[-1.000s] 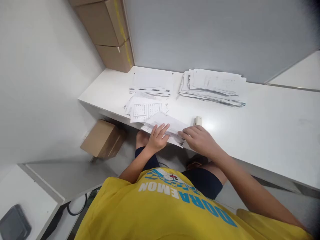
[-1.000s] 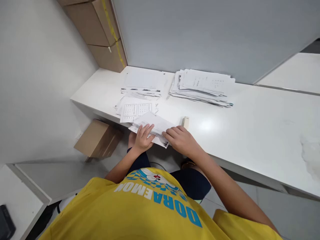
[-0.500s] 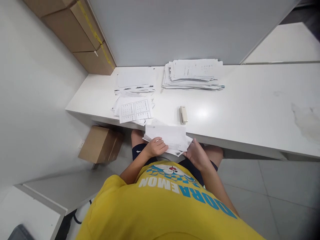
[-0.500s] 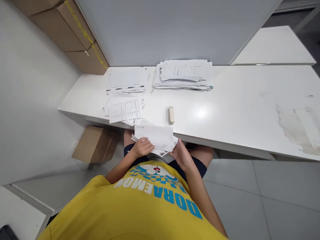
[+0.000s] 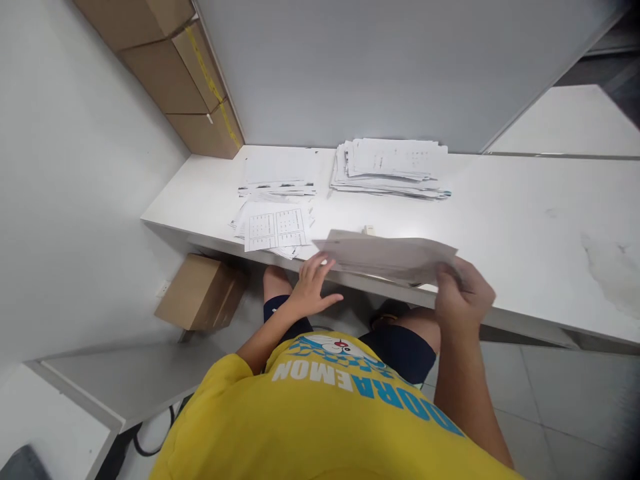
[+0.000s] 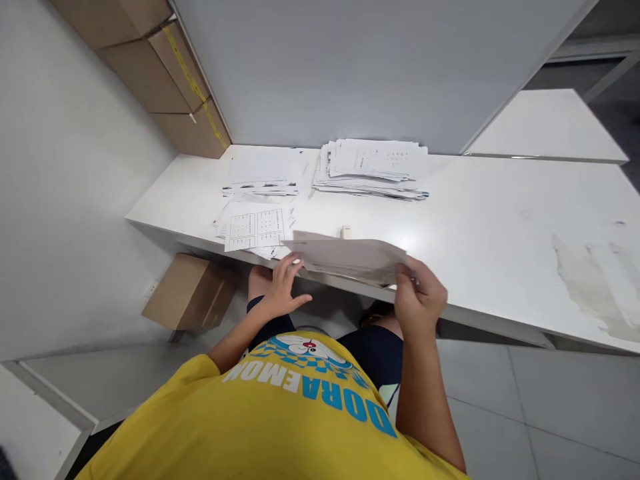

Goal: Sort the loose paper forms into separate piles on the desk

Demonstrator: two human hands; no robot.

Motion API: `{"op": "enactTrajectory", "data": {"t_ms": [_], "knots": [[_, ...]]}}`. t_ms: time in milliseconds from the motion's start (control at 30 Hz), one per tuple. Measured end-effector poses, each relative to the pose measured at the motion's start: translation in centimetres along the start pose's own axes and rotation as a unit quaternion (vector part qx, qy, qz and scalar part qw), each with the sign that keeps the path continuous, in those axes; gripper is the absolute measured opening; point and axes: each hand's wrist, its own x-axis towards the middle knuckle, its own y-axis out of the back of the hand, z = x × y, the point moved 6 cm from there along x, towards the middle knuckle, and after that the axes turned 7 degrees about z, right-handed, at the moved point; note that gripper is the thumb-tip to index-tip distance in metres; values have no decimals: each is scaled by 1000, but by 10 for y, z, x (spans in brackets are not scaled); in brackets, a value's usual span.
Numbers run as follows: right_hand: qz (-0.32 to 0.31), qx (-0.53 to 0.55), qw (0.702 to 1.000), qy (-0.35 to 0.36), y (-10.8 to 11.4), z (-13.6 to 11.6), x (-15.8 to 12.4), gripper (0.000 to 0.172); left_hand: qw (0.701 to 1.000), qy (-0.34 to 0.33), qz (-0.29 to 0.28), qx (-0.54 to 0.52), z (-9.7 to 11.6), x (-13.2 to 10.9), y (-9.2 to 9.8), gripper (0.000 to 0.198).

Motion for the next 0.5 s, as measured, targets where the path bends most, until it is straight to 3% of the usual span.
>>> {"op": "enactTrajectory", "data": {"t_ms": [133, 200, 267, 333, 400, 500], "knots": [[109, 55, 992, 6, 26, 22, 31, 14, 989, 46, 42, -134, 9, 54, -2, 83], [142, 95, 985, -2, 36, 39, 40, 10, 975, 47, 21, -214, 20, 79, -19, 84], [164, 119, 979, -5, 45, 54, 45, 18, 949, 61, -18, -308, 34, 97, -44, 84], [183, 119, 976, 7, 53, 64, 48, 24, 913, 95, -50, -393, 47, 106, -70, 81], [213, 108, 971, 31, 62, 71, 49, 28, 885, 142, -47, -440, 56, 109, -91, 75], [244, 99, 964, 41, 72, 86, 47, 23, 871, 187, -13, -455, 61, 106, -113, 64]]}}
